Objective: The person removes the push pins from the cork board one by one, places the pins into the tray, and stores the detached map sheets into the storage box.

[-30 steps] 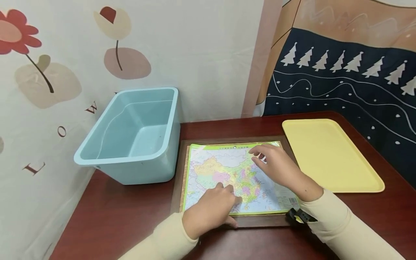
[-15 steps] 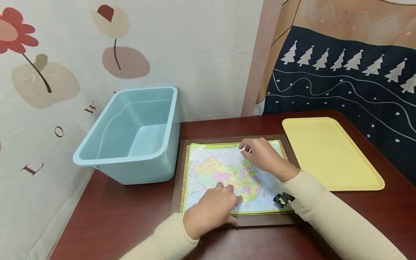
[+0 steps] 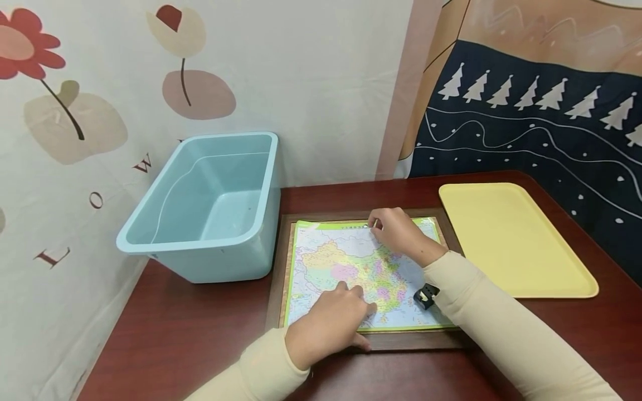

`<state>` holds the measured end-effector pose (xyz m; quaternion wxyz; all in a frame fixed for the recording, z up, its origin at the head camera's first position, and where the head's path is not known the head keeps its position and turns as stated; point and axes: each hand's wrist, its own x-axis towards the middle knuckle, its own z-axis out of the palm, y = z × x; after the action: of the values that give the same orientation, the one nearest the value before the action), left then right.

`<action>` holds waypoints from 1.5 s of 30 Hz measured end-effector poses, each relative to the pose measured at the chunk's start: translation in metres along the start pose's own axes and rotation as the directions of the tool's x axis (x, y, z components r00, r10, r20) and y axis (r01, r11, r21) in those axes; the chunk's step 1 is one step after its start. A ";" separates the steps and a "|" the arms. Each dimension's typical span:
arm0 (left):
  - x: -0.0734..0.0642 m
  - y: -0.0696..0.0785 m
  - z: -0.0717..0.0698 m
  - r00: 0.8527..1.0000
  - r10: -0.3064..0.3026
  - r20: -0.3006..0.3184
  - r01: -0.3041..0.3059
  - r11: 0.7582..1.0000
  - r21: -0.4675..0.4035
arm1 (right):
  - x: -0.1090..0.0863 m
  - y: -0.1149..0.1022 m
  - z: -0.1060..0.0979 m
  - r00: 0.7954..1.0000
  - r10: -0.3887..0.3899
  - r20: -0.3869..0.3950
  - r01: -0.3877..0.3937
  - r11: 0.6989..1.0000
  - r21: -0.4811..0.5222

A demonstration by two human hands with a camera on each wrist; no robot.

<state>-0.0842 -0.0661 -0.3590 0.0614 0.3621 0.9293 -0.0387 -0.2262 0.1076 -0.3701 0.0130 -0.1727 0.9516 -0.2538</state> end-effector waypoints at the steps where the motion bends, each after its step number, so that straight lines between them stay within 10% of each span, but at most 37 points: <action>1: 0.000 0.000 0.000 1.000 -0.002 0.002 0.002 1.000 0.001 | 0.002 0.000 0.001 1.000 0.005 0.001 -0.005 1.000 -0.001; 45: 0.001 0.001 0.002 1.000 -0.012 -0.005 0.012 1.000 0.009 | 0.035 0.009 0.010 0.970 0.054 0.238 -0.055 0.998 -0.004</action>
<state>-0.0844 -0.0647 -0.3610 0.0573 0.3567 0.9315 -0.0422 -0.2608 0.0984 -0.3807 0.1341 -0.1755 0.9473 -0.2322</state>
